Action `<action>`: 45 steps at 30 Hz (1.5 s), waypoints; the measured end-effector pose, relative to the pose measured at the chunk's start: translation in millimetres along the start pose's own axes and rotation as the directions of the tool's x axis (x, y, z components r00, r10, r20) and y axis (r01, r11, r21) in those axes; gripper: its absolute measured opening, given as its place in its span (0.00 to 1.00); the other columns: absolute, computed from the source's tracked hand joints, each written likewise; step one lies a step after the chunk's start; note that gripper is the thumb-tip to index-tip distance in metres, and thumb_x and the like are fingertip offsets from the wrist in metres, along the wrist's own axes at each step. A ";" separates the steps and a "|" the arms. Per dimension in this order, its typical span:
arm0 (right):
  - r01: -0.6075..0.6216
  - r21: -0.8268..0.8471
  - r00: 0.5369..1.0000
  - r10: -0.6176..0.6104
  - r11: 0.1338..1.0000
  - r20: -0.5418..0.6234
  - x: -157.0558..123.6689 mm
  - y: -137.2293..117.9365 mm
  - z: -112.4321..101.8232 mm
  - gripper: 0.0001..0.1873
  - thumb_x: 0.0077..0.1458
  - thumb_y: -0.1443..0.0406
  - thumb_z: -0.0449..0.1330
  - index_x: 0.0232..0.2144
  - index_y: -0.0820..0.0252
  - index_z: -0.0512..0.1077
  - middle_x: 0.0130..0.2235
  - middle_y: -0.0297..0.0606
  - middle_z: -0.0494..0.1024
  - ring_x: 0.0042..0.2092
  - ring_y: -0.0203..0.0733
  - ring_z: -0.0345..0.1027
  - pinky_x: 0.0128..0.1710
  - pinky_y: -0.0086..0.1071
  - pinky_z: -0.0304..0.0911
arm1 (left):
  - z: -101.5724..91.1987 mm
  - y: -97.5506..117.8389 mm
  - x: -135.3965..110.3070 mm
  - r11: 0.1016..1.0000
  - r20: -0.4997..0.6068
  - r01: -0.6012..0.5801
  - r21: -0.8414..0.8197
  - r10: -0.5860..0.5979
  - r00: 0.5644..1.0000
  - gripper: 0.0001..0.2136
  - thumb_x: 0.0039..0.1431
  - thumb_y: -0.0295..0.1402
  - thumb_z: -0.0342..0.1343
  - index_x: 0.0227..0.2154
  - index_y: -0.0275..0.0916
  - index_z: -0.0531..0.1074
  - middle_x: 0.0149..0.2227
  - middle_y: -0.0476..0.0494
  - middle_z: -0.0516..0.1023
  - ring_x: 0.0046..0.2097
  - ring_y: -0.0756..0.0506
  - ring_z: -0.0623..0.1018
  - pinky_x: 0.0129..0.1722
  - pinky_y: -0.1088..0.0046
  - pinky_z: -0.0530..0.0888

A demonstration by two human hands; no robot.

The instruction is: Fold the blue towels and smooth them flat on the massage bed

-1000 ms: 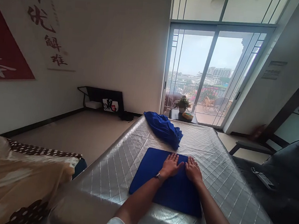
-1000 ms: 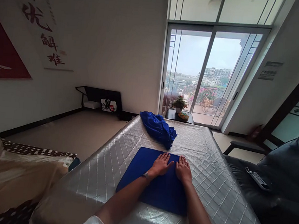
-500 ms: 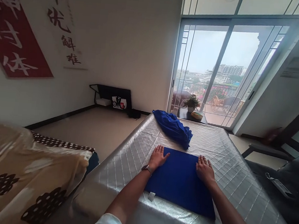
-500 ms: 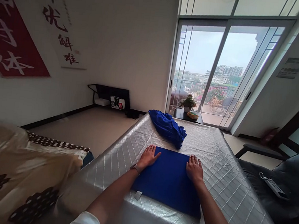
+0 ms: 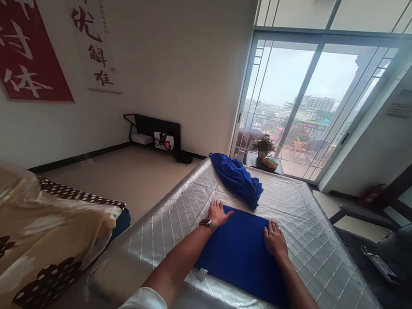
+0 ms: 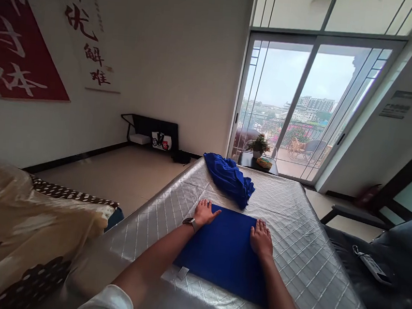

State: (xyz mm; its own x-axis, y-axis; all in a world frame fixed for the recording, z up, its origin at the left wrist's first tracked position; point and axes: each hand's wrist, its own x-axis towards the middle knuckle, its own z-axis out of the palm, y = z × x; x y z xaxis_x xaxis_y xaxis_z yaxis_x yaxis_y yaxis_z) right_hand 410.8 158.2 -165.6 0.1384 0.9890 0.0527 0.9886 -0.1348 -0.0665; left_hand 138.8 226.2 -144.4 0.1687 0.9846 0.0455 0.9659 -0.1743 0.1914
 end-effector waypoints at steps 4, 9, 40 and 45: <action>0.007 0.007 1.000 -0.007 1.000 -0.009 0.3 -0.6 1.7 0.34 0.68 0.59 0.34 0.70 0.72 0.49 0.72 0.45 0.49 0.73 0.45 0.39 0.70 0.41 0.38 | 11.2 63.1 3.5 0.983 -0.039 -0.182 -0.031 0.180 0.983 0.39 0.69 0.56 0.30 0.69 0.29 0.56 0.69 0.30 0.58 0.71 0.32 0.53 0.69 0.50 0.50; 0.070 -0.004 0.997 -0.070 0.998 -0.018 -7.0 6.0 0.4 0.33 0.65 0.65 0.40 0.71 0.62 0.52 0.72 0.41 0.52 0.73 0.42 0.39 0.70 0.39 0.39 | 54.7 162.2 -23.9 0.864 -0.164 -0.471 -0.175 0.446 0.880 0.34 0.72 0.51 0.27 0.68 0.33 0.57 0.68 0.32 0.62 0.69 0.39 0.60 0.68 0.56 0.57; 0.009 -0.039 1.000 -0.009 0.999 0.023 -54.2 -4.7 -4.7 0.35 0.69 0.58 0.35 0.71 0.71 0.46 0.73 0.44 0.46 0.73 0.44 0.36 0.70 0.41 0.35 | -0.2 -18.6 -23.1 0.998 -0.083 0.051 -0.029 -0.054 0.995 0.36 0.72 0.49 0.28 0.69 0.24 0.53 0.71 0.29 0.53 0.71 0.36 0.54 0.70 0.56 0.49; 0.019 -0.027 1.000 -0.018 0.999 0.011 -53.7 -4.3 -2.6 0.34 0.68 0.58 0.35 0.70 0.72 0.47 0.73 0.46 0.46 0.73 0.45 0.36 0.70 0.42 0.36 | 8.3 62.2 -38.0 0.978 -0.140 -0.196 -0.068 0.185 0.973 0.34 0.72 0.48 0.27 0.69 0.26 0.54 0.71 0.31 0.54 0.72 0.39 0.53 0.70 0.59 0.51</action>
State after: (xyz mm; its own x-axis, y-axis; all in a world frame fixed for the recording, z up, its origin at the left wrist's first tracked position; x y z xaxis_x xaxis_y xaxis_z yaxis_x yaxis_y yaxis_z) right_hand 399.3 105.4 -165.5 0.1197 0.9919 0.0434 0.9923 -0.1180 -0.0382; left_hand 194.1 178.1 -142.3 0.3153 0.9239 0.2169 0.8985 -0.3642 0.2452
